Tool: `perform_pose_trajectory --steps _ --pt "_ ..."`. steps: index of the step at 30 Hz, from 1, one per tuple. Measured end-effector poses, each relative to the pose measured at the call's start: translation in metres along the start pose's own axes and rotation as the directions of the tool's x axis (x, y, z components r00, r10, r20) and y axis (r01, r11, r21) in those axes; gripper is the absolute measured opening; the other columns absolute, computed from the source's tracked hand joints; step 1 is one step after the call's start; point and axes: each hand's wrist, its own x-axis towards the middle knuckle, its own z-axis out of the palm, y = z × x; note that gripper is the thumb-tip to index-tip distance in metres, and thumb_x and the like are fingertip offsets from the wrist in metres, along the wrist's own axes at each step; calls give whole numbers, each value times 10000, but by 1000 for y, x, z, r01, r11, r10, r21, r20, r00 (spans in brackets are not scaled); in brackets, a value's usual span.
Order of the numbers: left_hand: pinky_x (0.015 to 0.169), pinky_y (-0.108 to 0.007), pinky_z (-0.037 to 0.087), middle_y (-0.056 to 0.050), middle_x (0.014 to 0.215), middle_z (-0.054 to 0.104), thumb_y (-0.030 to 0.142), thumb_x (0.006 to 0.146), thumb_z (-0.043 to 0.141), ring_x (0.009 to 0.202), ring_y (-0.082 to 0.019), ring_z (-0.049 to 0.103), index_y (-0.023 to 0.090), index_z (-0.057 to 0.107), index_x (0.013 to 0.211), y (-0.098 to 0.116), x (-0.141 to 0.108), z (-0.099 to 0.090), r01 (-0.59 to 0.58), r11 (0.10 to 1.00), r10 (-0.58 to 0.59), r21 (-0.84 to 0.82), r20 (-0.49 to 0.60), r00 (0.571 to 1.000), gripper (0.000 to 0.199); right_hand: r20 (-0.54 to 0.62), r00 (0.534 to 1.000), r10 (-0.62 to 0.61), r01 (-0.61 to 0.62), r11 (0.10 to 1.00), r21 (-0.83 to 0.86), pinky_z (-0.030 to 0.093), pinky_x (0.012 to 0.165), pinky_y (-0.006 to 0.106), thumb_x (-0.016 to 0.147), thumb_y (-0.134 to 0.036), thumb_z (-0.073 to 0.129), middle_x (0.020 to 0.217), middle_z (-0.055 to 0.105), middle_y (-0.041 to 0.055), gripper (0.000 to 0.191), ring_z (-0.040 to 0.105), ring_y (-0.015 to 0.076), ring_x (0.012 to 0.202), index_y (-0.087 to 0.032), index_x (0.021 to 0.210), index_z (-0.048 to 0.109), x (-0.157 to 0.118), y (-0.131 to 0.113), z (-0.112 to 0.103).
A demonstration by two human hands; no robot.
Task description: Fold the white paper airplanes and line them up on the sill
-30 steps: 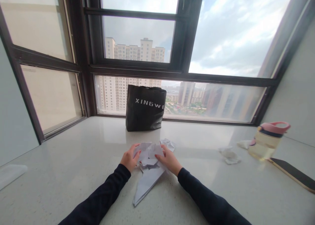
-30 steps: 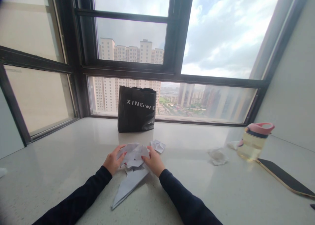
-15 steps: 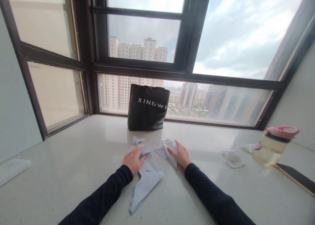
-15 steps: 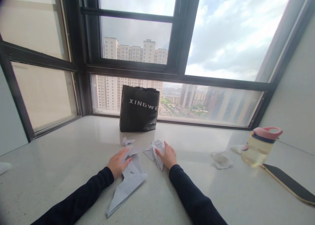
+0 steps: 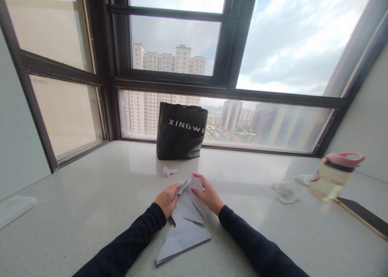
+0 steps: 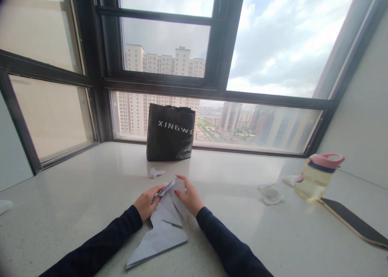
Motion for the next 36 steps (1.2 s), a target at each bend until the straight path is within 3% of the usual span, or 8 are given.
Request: perform_pose_trajectory --steps 5,9,13,15,17,19,22,36 --pt "796 -308 443 -80 955 609 204 763 389 849 -186 578 131 503 1075 -1 7 -14 141 968 -186 -207 -217 958 340 -170 985 32 -31 999 5 449 660 304 786 -341 400 814 615 32 348 557 168 715 -183 1083 491 3 5 -6" --pt "686 -324 482 -94 814 633 247 776 400 730 -189 603 76 391 1163 -15 9 -16 253 884 -337 -393 -162 928 423 -238 971 -6 -40 982 -186 378 833 388 795 -402 381 976 589 67 334 505 214 938 -196 986 562 4 17 -12" --pt "878 -376 381 -164 1141 506 213 736 464 1040 -225 488 102 295 1229 -28 8 -16 207 953 -263 -222 -263 928 533 -247 969 -32 -59 935 -351 266 947 420 793 -429 388 1159 496 100 403 370 226 1125 -181 1087 510 4 24 -13" --pt "934 -381 321 -169 1231 423 217 749 443 1122 -221 412 104 273 1244 -30 7 -14 175 979 -197 -100 -295 935 535 -170 985 -24 -48 913 -405 271 952 399 819 -421 342 1195 472 103 427 357 209 1146 -176 1147 463 3 24 -10" --pt "946 -377 305 -158 1236 425 235 770 407 1128 -217 406 107 322 1228 -29 5 -11 174 984 -165 22 -216 962 483 -38 999 0 -17 895 -445 280 949 386 830 -415 325 1193 481 98 427 377 200 1137 -182 1166 450 0 22 -6" --pt "948 -402 291 -129 1232 445 267 770 410 1126 -239 405 146 408 1190 -25 1 -5 149 973 -145 176 -36 989 438 93 995 23 25 875 -484 267 952 405 817 -435 354 1172 507 88 417 393 211 1126 -207 1142 481 -4 19 -3" --pt "940 -462 266 -94 1256 429 281 763 407 1145 -284 372 198 458 1175 -19 -4 3 77 925 -143 371 156 977 423 182 982 41 69 829 -555 223 961 452 779 -478 411 1192 496 74 428 351 240 1159 -246 1127 501 -9 16 1" --pt "916 -442 296 -93 1265 419 288 782 357 1140 -287 370 195 436 1207 -14 -7 3 36 900 -118 435 164 979 442 214 974 71 78 783 -617 225 964 447 797 -465 387 1232 458 75 446 315 239 1187 -241 1176 457 -10 14 1"
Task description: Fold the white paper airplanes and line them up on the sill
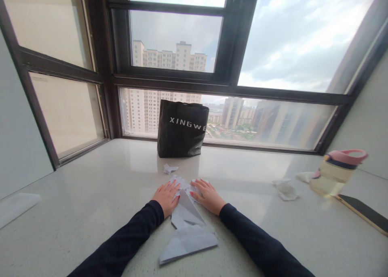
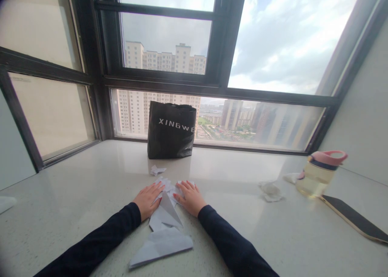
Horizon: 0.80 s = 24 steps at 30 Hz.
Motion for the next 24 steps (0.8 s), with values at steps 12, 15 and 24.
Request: perform_pose_trajectory --steps 12,15,24 --pt "921 -444 290 -85 1256 431 294 778 366 1130 -291 381 209 446 1198 -2 1 3 2 1000 -2 -5 -19 1000 436 -13 1000 -6 6 1000 2 224 966 438 793 -460 396 1223 466 64 430 321 235 1180 -250 1160 468 0 1 0" --pt "922 -421 300 -76 1262 426 290 780 373 1131 -279 384 214 436 1205 -2 1 4 -5 999 6 36 -14 1000 436 -1 1000 -5 5 1000 3 222 965 442 798 -461 384 1231 458 67 438 316 240 1183 -239 1167 464 0 0 0" --pt "943 -437 235 -23 924 652 265 823 338 919 -193 564 251 461 1125 8 10 -29 196 962 -235 -189 -215 948 326 13 1000 0 0 1000 20 216 964 451 801 -461 378 1242 447 72 442 308 244 1186 -240 1176 453 -1 -2 -2"
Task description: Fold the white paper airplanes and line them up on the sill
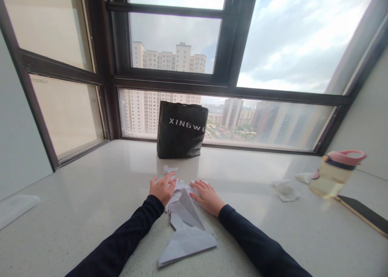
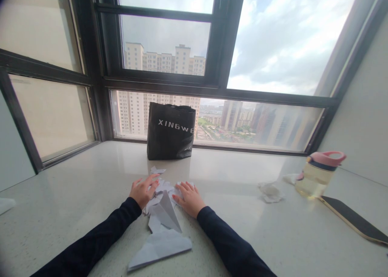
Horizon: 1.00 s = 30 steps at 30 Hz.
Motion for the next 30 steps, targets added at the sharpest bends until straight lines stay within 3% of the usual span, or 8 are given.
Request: perform_pose_trajectory --steps 2,5,12,17,20,23,26,30 --pt "904 -378 304 -2 918 649 244 830 334 930 -175 558 254 464 1100 0 18 -6 63 998 -63 -4 -67 996 299 9 1000 3 -3 1000 -3 206 967 454 803 -458 376 1247 442 71 444 303 246 1189 -240 1184 444 0 -1 -1" --pt "857 -288 364 -34 1116 557 151 777 415 1014 -167 508 207 419 1160 -8 46 -6 77 991 -79 113 21 997 387 20 1000 8 -8 1000 -4 198 969 458 806 -458 368 1255 434 71 448 296 246 1194 -239 1190 438 0 -2 -2" --pt "850 -318 377 -100 1136 539 160 747 506 1056 -229 478 163 460 1159 -32 70 17 67 976 -99 207 149 984 415 55 998 24 -23 1000 -6 190 979 445 806 -483 339 1267 421 62 462 285 241 1204 -245 1189 441 0 -5 -7" --pt "747 -335 422 -72 900 644 222 831 390 846 -226 592 215 574 1009 -34 65 7 85 958 -130 273 155 979 257 53 998 26 -26 1000 -5 193 976 450 807 -477 342 1269 419 63 463 286 244 1203 -240 1193 436 -1 -5 -7" --pt "767 -318 414 -75 1007 606 197 863 287 905 -208 568 204 523 1079 -23 57 -6 89 955 -118 282 86 989 321 45 999 24 -23 1000 -9 195 974 454 806 -474 347 1267 422 66 463 287 247 1202 -233 1191 439 0 -5 -6" --pt "885 -248 340 -46 1162 523 173 853 299 1043 -154 482 197 474 1136 -7 36 -13 -10 967 -6 256 59 998 334 28 1000 13 -13 1000 -13 201 973 449 806 -473 353 1259 431 64 455 293 244 1199 -238 1185 445 0 -4 -4" --pt "835 -311 386 -98 1060 584 214 837 321 956 -207 538 147 550 1035 5 5 -7 -206 952 165 228 184 969 310 6 1000 1 -1 1000 -21 208 972 443 803 -466 370 1245 446 60 442 304 239 1193 -247 1178 451 0 -1 -1" --pt "847 -348 378 -128 1096 558 245 785 415 1016 -239 500 130 543 1047 7 -17 3 -246 950 194 193 253 948 314 -17 1000 -6 6 1000 -8 225 961 438 843 -401 319 1224 468 53 382 321 228 1184 -252 1163 464 1 3 4"
